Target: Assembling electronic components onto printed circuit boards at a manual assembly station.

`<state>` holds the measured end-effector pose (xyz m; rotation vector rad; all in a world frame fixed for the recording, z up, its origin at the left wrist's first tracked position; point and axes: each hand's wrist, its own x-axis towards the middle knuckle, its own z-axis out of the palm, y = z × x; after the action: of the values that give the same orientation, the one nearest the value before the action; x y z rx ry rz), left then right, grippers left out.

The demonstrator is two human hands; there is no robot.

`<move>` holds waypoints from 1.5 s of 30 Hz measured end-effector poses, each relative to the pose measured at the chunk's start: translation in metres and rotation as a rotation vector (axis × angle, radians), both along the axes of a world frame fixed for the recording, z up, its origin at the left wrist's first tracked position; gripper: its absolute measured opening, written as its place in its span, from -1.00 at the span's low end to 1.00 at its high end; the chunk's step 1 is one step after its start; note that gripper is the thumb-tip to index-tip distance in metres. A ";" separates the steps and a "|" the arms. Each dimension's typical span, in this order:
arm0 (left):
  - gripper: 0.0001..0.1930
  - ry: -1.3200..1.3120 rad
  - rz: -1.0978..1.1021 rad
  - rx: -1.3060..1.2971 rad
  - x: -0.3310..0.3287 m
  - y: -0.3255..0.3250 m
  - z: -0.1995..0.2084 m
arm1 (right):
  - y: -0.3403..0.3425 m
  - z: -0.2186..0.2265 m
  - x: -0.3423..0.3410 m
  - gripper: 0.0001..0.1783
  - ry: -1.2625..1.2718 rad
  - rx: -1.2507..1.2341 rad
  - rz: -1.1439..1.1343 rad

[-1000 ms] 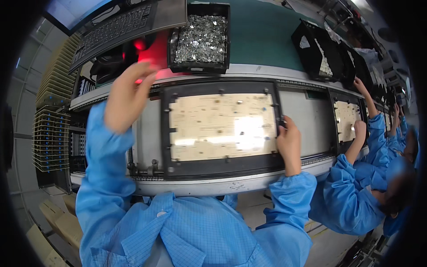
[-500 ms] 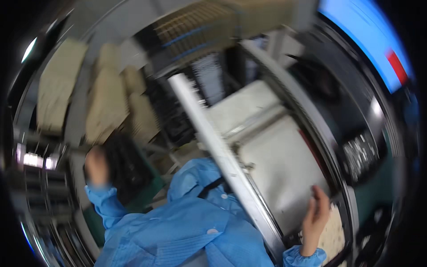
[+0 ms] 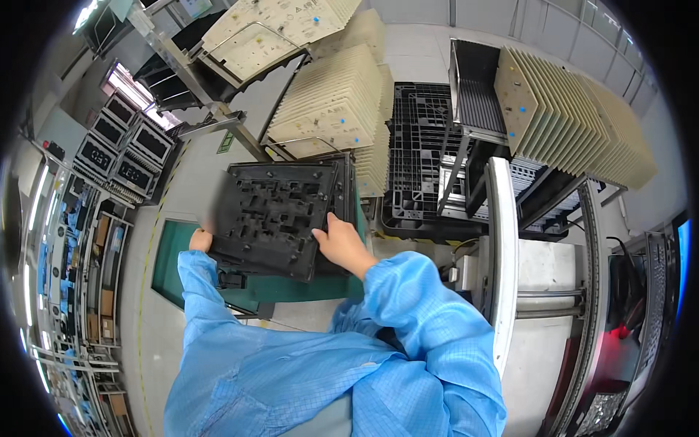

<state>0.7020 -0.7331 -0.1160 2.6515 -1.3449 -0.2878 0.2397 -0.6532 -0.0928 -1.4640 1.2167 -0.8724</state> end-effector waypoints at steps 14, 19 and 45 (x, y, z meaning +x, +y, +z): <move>-0.45 0.688 -0.437 -0.340 -0.192 0.054 0.089 | 0.158 0.062 -0.114 -0.28 -0.206 -0.253 -0.711; -0.45 0.655 -1.022 -0.296 -0.410 0.065 0.102 | 0.325 0.066 -0.171 -0.30 -0.307 -0.302 -1.254; -0.48 0.186 -1.817 -0.413 -0.769 0.103 0.025 | 0.471 -0.005 -0.215 -0.23 -0.361 0.041 -2.055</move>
<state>-0.0674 -0.6299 -0.0910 0.4342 -2.7611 -0.3090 0.0243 -0.1824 -0.0978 0.5730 2.1574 -2.1241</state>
